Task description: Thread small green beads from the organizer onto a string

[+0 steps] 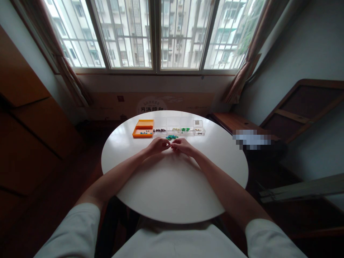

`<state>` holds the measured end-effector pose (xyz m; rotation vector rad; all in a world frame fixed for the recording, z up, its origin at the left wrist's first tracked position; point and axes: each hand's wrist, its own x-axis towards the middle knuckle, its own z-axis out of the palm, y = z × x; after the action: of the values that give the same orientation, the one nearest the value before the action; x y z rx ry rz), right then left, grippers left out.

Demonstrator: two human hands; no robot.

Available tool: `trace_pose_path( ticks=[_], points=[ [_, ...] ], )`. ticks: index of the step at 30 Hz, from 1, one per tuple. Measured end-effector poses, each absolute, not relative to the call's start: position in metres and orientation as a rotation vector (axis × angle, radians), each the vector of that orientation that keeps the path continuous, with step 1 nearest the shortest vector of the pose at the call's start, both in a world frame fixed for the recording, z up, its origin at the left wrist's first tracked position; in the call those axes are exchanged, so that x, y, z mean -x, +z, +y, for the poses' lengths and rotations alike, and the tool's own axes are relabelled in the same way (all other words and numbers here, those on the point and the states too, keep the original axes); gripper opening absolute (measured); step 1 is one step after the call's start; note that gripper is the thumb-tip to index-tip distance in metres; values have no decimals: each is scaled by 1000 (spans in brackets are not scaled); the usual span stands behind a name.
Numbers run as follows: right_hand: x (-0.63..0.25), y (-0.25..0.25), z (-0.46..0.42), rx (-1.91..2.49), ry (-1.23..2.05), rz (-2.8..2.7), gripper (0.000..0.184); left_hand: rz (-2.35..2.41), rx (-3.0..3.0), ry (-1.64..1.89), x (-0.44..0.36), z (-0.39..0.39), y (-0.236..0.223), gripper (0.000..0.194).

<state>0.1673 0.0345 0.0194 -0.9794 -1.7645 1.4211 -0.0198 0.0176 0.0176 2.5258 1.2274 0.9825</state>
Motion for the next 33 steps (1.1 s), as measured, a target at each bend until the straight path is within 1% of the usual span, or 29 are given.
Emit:
trace_pose_path(
  ticks=[33],
  points=[
    [-168, 17, 37, 966, 1409, -1778, 11, 1243, -2501, 958, 19, 13, 22, 22]
  ],
)
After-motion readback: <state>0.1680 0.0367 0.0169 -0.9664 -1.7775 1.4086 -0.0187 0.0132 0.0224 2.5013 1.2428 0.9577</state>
